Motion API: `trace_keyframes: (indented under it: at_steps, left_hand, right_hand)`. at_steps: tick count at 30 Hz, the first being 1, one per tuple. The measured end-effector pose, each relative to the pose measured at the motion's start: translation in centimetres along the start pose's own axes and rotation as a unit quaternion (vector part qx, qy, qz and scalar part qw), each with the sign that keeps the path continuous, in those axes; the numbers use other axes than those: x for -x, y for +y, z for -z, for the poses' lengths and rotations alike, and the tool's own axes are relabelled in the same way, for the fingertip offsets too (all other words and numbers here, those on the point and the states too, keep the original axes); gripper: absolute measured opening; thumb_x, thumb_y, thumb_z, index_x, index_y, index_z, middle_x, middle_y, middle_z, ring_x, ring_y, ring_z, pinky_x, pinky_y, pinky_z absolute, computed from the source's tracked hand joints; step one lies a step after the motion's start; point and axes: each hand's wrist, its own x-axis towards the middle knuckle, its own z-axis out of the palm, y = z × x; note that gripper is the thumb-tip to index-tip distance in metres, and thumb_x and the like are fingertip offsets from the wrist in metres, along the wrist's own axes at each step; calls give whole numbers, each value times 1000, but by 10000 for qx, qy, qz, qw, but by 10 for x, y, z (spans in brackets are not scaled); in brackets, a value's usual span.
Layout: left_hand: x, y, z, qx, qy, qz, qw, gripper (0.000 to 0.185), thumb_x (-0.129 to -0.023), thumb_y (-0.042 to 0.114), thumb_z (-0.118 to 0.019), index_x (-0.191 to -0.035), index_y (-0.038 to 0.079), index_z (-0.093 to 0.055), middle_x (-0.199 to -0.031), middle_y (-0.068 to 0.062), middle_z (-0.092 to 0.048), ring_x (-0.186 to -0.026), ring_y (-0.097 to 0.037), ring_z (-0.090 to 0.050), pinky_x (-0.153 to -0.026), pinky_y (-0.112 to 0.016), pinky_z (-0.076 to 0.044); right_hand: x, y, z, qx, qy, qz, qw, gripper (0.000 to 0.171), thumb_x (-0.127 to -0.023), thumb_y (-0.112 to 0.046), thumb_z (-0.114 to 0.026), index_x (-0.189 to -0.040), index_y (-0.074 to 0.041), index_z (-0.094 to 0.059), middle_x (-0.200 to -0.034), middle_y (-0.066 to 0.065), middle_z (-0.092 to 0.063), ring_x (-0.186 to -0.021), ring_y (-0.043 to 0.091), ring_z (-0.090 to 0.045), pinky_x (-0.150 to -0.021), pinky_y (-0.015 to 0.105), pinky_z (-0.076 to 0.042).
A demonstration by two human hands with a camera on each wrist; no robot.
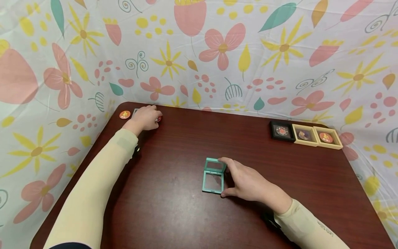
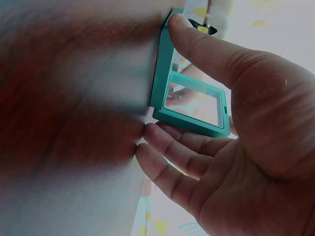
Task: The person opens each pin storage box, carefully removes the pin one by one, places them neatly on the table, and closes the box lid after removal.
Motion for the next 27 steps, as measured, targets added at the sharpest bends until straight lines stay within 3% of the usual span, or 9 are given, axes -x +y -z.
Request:
trace_keyframes:
  at_steps: [5,18,22,27]
  left_hand:
    - [1,2,1,-10,-31,75,10000,23,-96,12,-72,-117,6,-76,-110,-18,-63,-107,-42,-60,-94,-57,-53]
    - [3,4,3,26,-154,199,9997,54,-97,15,-75,-149,3,-67,-134,-25,-62,-125,-43,-50,-108,-59,-49]
    - [2,11,6,189,108,72,9997,62,-97,15,-73,-155,-1,-60,-142,-25,-61,-131,-43,-49,-113,-57,-47]
    - [1,29,11,489,514,-158,9974,58,-101,15,-71,-156,-1,-60,-147,-22,-61,-132,-40,-50,-114,-54,-46]
  right_hand:
    - [0,0,0,-8,1,-8,10000,114,-81,-42,-102,-165,-11,-32,-124,6,-66,-109,19,-67,-84,41,-58]
    - [-1,0,0,24,5,-11,10000,114,-80,-42,-103,-165,-10,-33,-126,6,-66,-111,19,-67,-87,40,-59]
    - [0,0,0,17,-3,-1,10000,114,-81,-42,-103,-165,-11,-33,-126,6,-65,-111,19,-67,-87,41,-59]
    - [0,0,0,10,-8,-17,10000,114,-81,-43,-102,-165,-11,-32,-127,6,-65,-111,20,-67,-86,41,-59]
